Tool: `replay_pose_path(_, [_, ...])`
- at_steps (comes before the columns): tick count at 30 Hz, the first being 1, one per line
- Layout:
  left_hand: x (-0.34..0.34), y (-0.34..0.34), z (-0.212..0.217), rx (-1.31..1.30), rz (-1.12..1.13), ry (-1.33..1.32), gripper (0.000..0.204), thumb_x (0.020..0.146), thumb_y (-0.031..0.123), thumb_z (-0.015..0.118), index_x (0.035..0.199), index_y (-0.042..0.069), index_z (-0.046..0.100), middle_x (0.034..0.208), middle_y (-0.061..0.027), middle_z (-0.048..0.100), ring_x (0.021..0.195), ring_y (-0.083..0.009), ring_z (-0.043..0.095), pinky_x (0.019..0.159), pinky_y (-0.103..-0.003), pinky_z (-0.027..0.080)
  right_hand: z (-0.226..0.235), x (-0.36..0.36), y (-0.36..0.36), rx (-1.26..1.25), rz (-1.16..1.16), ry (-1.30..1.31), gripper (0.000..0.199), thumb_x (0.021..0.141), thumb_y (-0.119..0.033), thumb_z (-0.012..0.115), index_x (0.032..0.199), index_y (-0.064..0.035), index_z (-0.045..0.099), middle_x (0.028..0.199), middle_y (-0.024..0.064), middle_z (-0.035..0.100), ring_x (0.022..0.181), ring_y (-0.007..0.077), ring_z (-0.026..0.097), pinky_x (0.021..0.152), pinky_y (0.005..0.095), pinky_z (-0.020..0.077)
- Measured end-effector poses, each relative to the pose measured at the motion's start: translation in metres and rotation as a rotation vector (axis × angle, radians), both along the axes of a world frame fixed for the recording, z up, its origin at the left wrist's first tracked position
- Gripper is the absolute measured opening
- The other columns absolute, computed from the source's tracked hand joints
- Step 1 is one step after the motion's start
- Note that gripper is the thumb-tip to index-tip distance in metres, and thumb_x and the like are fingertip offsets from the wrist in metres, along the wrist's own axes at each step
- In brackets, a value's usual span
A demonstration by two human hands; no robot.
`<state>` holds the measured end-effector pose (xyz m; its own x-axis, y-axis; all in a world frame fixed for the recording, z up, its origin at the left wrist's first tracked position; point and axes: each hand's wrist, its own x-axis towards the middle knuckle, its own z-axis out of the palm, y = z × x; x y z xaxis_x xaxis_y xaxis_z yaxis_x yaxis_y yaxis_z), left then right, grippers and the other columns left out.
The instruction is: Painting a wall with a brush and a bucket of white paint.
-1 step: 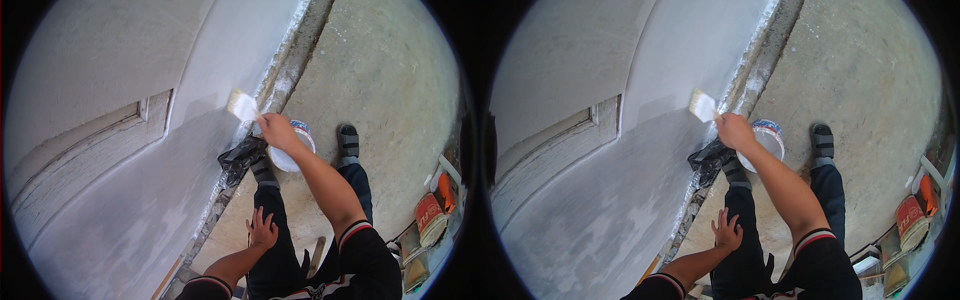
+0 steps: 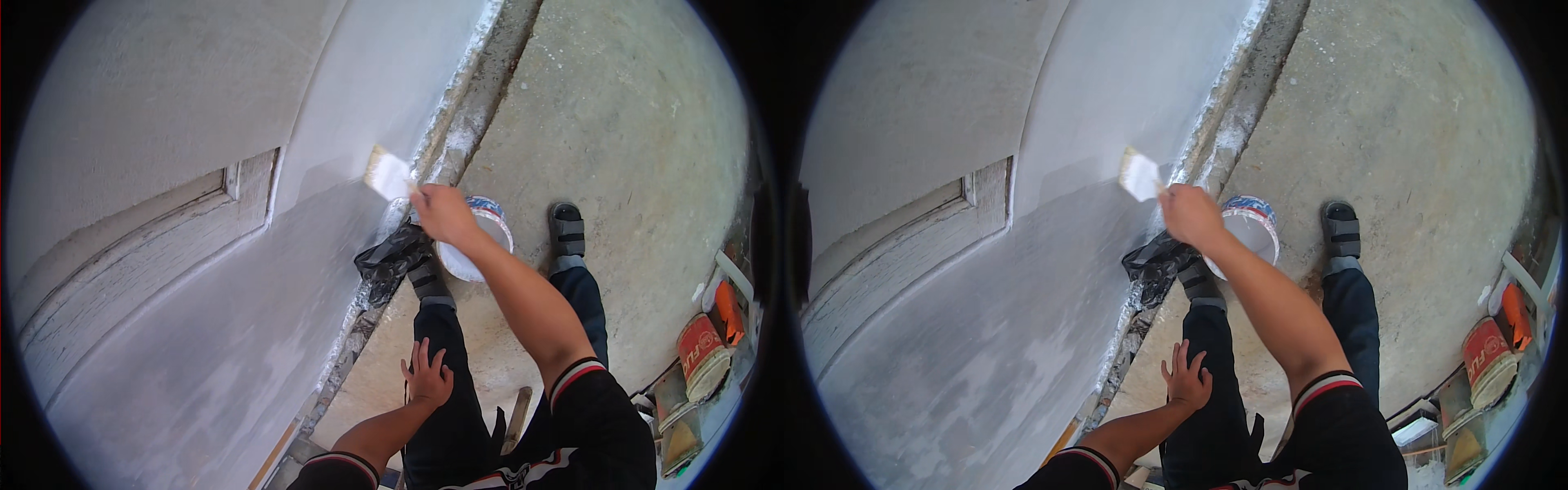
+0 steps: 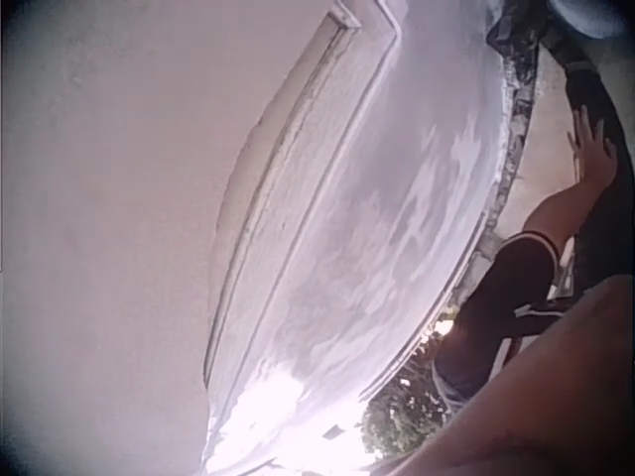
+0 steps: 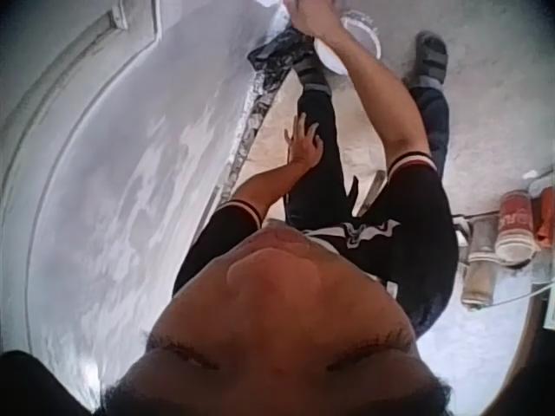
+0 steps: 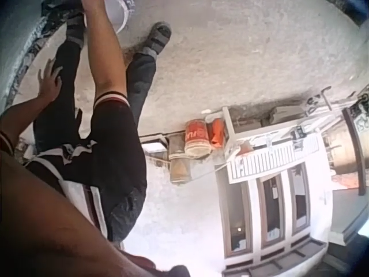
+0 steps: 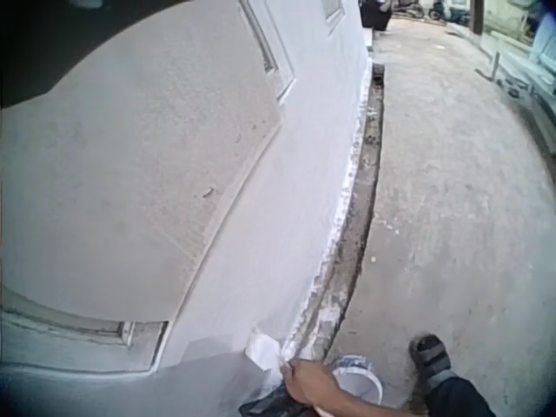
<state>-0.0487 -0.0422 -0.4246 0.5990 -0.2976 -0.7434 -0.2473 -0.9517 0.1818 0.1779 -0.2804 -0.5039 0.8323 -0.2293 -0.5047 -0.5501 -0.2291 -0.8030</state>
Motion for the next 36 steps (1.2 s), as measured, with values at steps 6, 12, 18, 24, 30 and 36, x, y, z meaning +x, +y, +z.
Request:
replay_pose_path(6, [0.004,0.008,0.006,0.017,-0.008,-0.001,0.043,0.078,0.021,0.052,0.121,0.015,0.051,0.144,-0.0132,0.024,0.136,-0.033,0.016,0.1,-0.065,0.012,0.086,0.009,0.017,0.061,-0.004,-0.107,0.027,0.088,-0.023,0.05,0.079,0.0018,0.059,0.07,0.0242,0.059,0.069,0.0435,0.057,0.064,0.0489,0.0451])
replay_pose_path(12, [0.025,0.03,0.016,-0.034,-0.007,-0.134,0.043,0.075,0.021,0.054,0.118,0.014,0.051,0.14,-0.0132,0.03,0.134,-0.0339,0.022,0.099,-0.066,0.011,0.13,-0.018,-0.001,0.186,0.033,-0.195,0.021,0.087,-0.021,0.053,0.082,-0.0014,0.058,0.064,0.0198,0.057,0.06,0.0392,0.056,0.053,0.0451,0.0422])
replay_pose_path(18, [0.036,0.022,0.042,0.047,-0.053,-0.064,0.043,0.076,0.026,0.056,0.117,0.012,0.05,0.137,-0.0142,0.033,0.135,-0.035,0.021,0.098,-0.068,0.013,0.105,-0.009,-0.018,0.389,0.067,-0.299,0.02,0.087,-0.023,0.057,0.089,-0.0041,0.063,0.054,0.0136,0.05,0.045,0.0242,0.049,0.047,0.0344,0.0386])
replay_pose_path(24, [0.061,-0.01,0.026,0.001,-0.031,0.032,0.041,0.081,0.023,0.055,0.12,0.014,0.049,0.139,-0.0116,0.031,0.136,-0.0321,0.02,0.102,-0.063,0.012,0.047,0.001,-0.013,0.419,0.133,-0.219,0.026,0.086,-0.032,0.055,0.092,-0.0086,0.064,0.058,0.0145,0.056,0.058,0.0358,0.057,0.055,0.041,0.0447])
replay_pose_path(30, [0.056,-0.015,0.016,0.014,-0.085,0.079,0.041,0.081,0.023,0.053,0.121,0.016,0.049,0.138,-0.0091,0.033,0.136,-0.0305,0.019,0.102,-0.061,0.015,0.034,-0.012,-0.022,0.36,0.053,-0.251,0.024,0.086,-0.03,0.056,0.09,-0.008,0.065,0.062,0.016,0.058,0.058,0.035,0.058,0.055,0.0405,0.0456])
replay_pose_path(36, [0.034,-0.014,0.009,0.052,-0.103,0.148,0.041,0.08,0.024,0.052,0.121,0.017,0.05,0.137,-0.0091,0.034,0.136,-0.0312,0.019,0.102,-0.058,0.019,0.078,0.008,-0.029,0.548,0.102,-0.47,0.019,0.086,-0.02,0.059,0.093,-0.0034,0.063,0.057,0.0108,0.051,0.047,0.0161,0.047,0.048,0.0307,0.0397])
